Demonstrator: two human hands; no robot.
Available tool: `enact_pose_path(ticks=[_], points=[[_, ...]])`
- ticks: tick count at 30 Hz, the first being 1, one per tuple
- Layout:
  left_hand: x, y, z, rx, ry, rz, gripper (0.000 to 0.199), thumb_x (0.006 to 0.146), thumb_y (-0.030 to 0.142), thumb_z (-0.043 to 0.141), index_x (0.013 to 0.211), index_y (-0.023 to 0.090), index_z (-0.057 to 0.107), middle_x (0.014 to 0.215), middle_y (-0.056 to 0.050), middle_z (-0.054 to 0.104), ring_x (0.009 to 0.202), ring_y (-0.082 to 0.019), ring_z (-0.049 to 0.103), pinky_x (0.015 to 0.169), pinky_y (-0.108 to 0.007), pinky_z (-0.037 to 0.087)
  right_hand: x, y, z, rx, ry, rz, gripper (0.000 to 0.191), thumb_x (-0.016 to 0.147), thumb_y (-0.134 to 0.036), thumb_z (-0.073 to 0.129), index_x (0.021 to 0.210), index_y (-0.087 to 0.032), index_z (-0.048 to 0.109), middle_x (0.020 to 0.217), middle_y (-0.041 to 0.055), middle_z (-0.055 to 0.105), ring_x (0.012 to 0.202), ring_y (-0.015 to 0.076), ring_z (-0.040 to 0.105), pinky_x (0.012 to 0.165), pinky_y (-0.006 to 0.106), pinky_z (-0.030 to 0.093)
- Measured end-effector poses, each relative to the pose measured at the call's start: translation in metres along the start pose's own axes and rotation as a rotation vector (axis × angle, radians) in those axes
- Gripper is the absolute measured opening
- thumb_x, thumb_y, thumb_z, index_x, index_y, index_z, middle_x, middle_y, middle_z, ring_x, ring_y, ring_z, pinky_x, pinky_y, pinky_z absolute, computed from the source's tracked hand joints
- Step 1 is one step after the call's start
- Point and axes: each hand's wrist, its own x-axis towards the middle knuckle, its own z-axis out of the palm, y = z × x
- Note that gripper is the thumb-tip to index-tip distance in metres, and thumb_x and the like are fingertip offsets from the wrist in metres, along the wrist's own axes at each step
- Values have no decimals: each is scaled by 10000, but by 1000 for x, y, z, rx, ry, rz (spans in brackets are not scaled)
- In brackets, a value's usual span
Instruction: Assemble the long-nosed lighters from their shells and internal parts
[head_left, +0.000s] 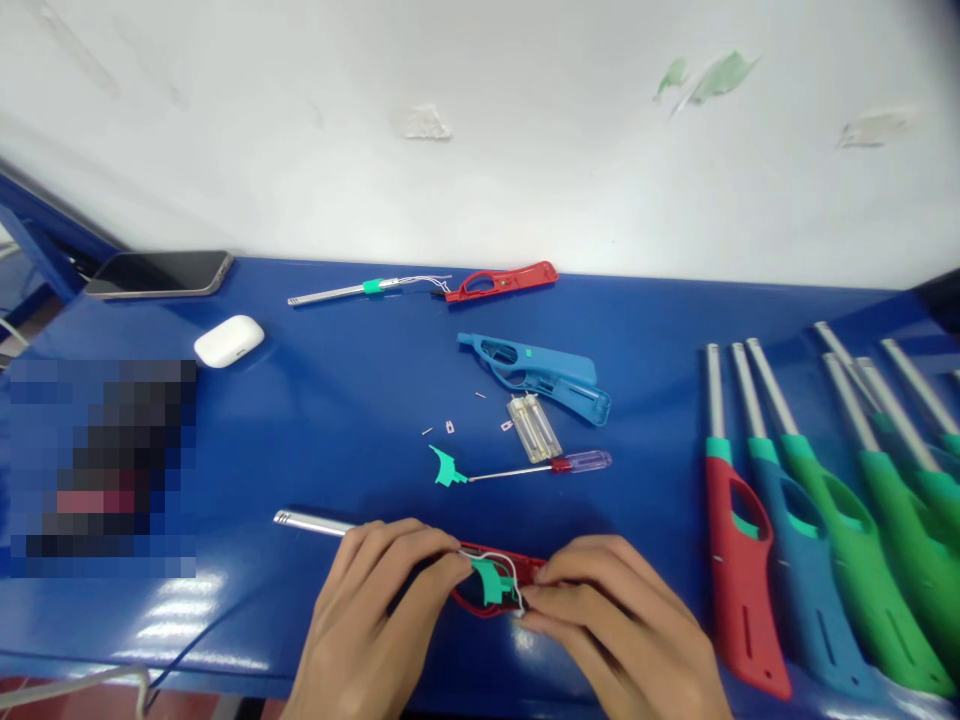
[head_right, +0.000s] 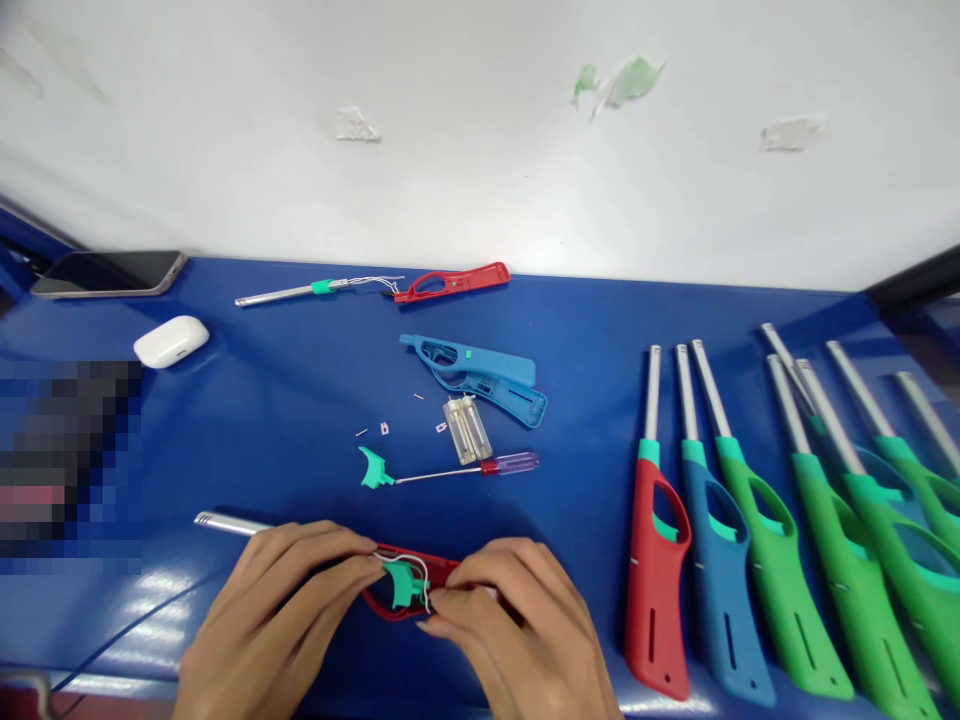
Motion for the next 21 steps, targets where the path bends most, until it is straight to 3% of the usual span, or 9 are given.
enact_pose_path(ticks=[21], points=[[1, -4, 3, 60, 25, 34, 309, 1048, 58, 490, 1158, 249, 707, 1072, -46, 772, 969, -213, 700, 898, -366, 523, 9, -7, 1, -21, 58, -9, 146, 1055, -260, 659, 939, -231, 743, 859, 11, 755, 781, 161, 702, 690, 272, 626]])
